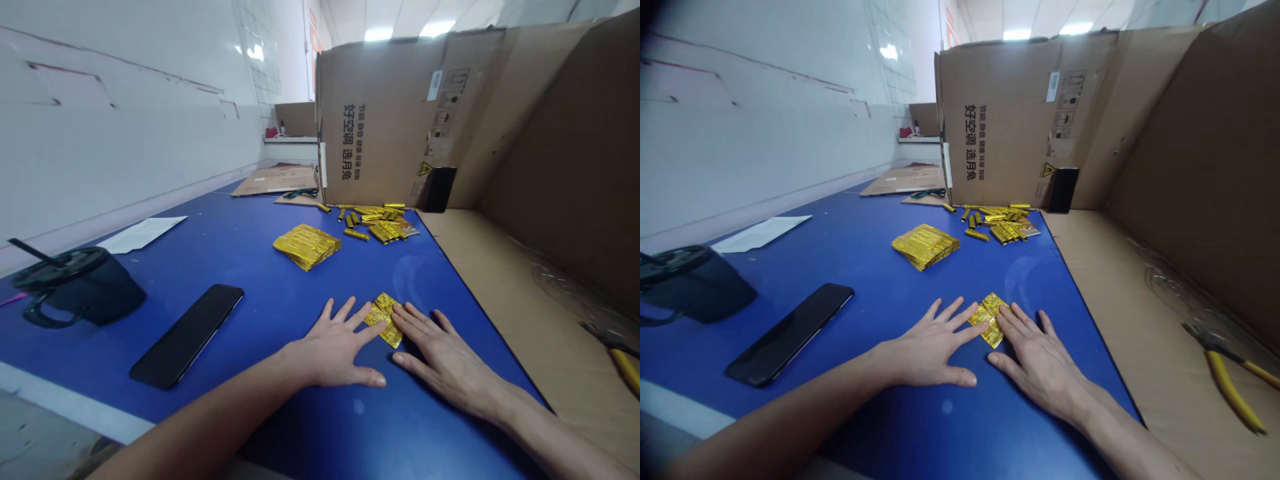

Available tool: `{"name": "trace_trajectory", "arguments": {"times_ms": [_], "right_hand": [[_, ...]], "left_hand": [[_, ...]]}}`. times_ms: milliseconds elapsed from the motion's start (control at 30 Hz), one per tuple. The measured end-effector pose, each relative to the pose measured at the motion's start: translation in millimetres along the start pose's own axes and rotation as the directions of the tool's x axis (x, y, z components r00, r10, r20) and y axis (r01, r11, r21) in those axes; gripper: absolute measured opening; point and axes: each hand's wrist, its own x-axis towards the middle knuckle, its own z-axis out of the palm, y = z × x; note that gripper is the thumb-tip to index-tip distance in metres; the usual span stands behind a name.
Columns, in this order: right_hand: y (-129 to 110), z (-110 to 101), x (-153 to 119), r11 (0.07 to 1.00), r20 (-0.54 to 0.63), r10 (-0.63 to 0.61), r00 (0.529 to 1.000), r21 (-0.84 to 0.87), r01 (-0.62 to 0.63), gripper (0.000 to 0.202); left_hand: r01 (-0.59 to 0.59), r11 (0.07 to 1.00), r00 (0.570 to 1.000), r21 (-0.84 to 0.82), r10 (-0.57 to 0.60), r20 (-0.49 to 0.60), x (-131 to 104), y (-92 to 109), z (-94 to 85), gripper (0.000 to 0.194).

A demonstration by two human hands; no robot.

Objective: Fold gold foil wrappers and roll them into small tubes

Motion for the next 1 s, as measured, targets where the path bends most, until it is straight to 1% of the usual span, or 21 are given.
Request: {"name": "trace_trajectory", "arguments": {"times_ms": [200,300,400,567,767,900,1000], "right_hand": [[-2.4,5.6,-2.2,0.991,-0.066,-0.074,0.995,-0.113,0.066,0.059],[-8.1,7.8,-4.2,0.982,-0.064,-0.11,0.992,-0.162,0.099,0.062],[-12.6,8.2,-5.9,0.976,-0.049,-0.116,0.992,-0.188,0.105,0.067],[-15.6,8.6,-6.7,0.978,-0.048,-0.11,0.993,-0.186,0.099,0.069],[-21.0,7.0,-10.7,0.98,0.003,-0.105,0.995,-0.171,0.104,0.076],[-16.7,3.9,-10.2,0.986,-0.003,-0.12,0.993,-0.113,0.119,0.076],[-11.3,1.4,-8.4,0.992,0.0,-0.111,0.994,-0.054,0.111,0.083]], "left_hand": [[-0.03,0.999,0.999,0.013,0.03,-0.018,-0.8,0.8,-1.3,0.081],[-0.049,0.999,0.999,0.017,0.05,-0.013,-1.0,0.9,-1.8,0.083],[-0.04,0.999,0.999,0.012,0.04,0.008,-1.0,0.8,-2.3,0.082],[-0.041,0.999,0.999,0.005,0.041,0.025,-1.0,1.8,-4.1,0.083],[-0.035,0.999,0.999,0.027,0.036,-0.033,1.7,9.8,-0.5,0.086],[-0.061,0.996,0.996,0.061,0.065,-0.058,2.7,13.4,4.1,0.081],[-0.057,0.995,0.996,0.085,0.062,-0.058,2.7,13.5,5.7,0.078]]}}
